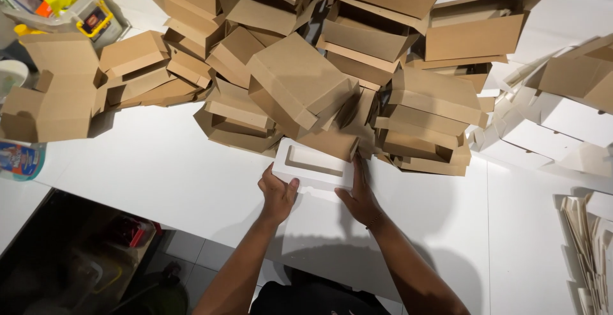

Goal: The person folds flat white cardboard sheets into rectangular boxes by hand, then places the finished boxes into a pile of brown boxes. The person repeats this process several times.

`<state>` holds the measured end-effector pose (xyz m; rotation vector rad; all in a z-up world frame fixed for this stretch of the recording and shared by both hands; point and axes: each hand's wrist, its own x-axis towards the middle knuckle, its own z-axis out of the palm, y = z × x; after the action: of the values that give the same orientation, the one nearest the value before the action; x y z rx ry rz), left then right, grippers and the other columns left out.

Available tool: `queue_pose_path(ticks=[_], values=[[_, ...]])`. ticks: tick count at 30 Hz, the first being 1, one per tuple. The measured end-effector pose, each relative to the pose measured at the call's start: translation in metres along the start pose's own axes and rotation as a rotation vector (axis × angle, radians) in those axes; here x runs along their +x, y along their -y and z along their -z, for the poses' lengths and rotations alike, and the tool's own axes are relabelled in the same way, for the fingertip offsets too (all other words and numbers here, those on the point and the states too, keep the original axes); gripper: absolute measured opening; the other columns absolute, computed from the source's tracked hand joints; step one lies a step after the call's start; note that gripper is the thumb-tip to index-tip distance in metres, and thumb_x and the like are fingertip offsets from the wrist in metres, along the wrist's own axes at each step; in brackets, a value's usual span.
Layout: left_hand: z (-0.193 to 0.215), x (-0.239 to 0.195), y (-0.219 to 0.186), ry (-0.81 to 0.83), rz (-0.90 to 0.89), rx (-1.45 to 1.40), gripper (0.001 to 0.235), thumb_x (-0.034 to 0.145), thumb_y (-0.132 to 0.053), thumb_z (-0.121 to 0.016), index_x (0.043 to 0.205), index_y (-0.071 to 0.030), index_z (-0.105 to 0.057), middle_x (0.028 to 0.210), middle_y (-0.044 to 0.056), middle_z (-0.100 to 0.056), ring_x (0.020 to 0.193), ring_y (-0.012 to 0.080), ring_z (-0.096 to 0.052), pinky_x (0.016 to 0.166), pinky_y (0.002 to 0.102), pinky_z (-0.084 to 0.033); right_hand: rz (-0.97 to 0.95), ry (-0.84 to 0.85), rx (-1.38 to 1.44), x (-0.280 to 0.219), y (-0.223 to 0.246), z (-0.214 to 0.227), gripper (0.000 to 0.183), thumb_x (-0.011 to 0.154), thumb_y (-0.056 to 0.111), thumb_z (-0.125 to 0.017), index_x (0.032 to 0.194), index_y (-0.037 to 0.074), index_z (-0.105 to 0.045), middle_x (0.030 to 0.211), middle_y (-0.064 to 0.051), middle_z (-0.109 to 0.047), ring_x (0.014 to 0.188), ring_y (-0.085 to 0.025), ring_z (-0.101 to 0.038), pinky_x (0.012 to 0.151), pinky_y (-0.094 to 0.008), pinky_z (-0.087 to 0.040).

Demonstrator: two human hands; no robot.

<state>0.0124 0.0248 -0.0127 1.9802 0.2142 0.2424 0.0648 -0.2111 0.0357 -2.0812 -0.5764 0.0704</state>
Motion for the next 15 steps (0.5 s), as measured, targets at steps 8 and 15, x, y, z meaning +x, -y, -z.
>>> queue_pose_path(ticks=[8,15], values=[[0.002,0.022,0.007,0.034,0.011,0.194,0.106,0.081,-0.054,-0.077,0.149,0.001,-0.017,0.137,0.024,-0.036,0.13,0.0423,-0.038,0.112,0.054,-0.039,-0.1,-0.037,0.045,0.01,-0.015,-0.002,0.095,0.089,0.02,-0.064,0.164,0.011,-0.008,0.171,-0.015,-0.01,0.156,-0.032,-0.012,0.127,-0.049,-0.012],[0.027,0.005,-0.035,0.057,0.041,0.192,0.126,0.068,-0.044,-0.088,0.154,0.006,-0.009,0.14,0.03,-0.04,0.134,0.0457,-0.043,0.114,0.054,-0.042,-0.182,-0.004,0.019,-0.001,0.016,0.016,0.107,0.082,0.03,-0.079,0.163,0.009,-0.013,0.169,-0.02,-0.013,0.155,-0.039,-0.017,0.127,-0.051,-0.02]])
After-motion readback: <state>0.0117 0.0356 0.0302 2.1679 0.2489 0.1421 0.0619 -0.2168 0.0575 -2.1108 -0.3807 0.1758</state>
